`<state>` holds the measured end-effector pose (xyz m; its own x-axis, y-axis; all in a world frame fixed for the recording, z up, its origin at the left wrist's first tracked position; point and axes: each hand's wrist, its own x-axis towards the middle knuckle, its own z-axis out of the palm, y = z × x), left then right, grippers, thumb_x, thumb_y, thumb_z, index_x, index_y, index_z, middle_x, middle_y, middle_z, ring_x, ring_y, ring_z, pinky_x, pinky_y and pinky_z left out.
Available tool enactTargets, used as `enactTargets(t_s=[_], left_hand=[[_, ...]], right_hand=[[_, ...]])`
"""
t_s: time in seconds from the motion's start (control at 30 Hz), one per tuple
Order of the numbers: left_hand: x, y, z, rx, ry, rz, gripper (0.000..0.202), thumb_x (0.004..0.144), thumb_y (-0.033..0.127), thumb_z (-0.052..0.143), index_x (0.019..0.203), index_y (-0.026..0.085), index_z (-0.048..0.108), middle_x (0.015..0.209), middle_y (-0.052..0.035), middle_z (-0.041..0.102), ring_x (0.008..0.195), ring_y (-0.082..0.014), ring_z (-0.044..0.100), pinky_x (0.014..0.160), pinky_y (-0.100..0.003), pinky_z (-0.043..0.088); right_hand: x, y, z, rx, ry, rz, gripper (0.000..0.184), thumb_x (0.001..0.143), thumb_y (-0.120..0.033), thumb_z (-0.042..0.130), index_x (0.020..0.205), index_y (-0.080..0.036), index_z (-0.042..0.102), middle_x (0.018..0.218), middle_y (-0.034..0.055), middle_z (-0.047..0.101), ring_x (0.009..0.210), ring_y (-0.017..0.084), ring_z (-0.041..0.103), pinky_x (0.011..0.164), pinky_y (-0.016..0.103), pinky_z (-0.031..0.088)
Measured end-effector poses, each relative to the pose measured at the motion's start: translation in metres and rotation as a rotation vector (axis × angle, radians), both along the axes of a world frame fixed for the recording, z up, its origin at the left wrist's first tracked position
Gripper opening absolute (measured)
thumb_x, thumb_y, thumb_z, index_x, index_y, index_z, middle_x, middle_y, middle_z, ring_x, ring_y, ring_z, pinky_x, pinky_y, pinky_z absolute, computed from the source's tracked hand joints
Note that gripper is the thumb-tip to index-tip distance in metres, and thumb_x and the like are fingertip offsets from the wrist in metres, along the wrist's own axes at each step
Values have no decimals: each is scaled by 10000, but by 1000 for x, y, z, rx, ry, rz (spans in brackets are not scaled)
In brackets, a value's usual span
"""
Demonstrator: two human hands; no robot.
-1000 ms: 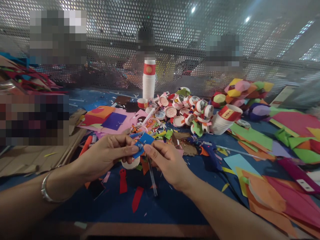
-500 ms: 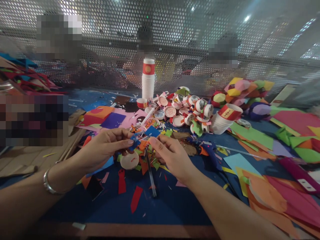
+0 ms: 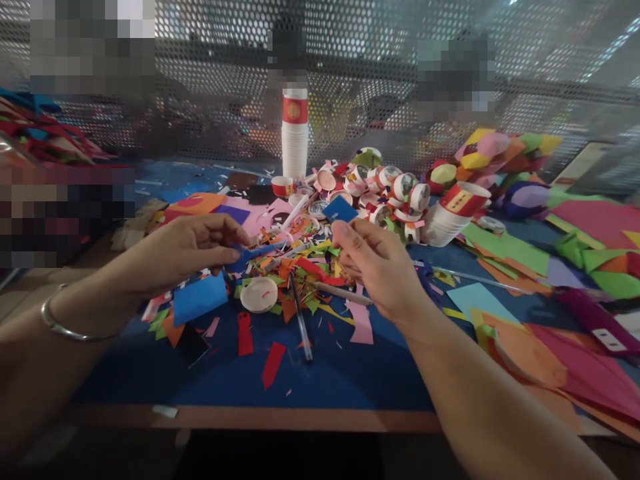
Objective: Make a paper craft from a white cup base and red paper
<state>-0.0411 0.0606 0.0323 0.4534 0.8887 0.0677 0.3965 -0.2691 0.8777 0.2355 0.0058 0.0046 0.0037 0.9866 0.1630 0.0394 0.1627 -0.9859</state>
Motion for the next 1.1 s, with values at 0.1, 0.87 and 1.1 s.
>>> enactTargets(t_s=[0.1, 0.87, 1.1], left_hand=[[4, -5, 3, -32, 10, -21, 82, 779, 168, 694, 855, 184, 716, 722, -5, 669, 593, -102, 559, 520, -226, 444], [10, -8, -13, -260, -235, -153, 261, 788, 99, 734, 1031, 187, 700, 989, -19, 751, 790, -166, 791, 728, -264, 606], [12, -9, -14, -208, -186, -140, 239, 839, 149, 727, 1072, 174, 683, 858, -8, 721, 740, -163, 772, 674, -264, 603]], right_hand=[[8, 0, 3, 45, -108, -27, 429, 892, -620, 722, 769, -239, 568, 561, -75, 331, 479, 86, 270, 464, 272, 209], [30, -13, -9, -101, -1322, -16, 360, 969, -570, 564, 921, -226, 655, 782, 71, 728, 655, 231, 648, 554, 318, 353], [30, -15, -14, -49, -1406, -46, 338, 986, -544, 541, 950, -228, 655, 833, 82, 742, 732, 264, 675, 576, 330, 347]])
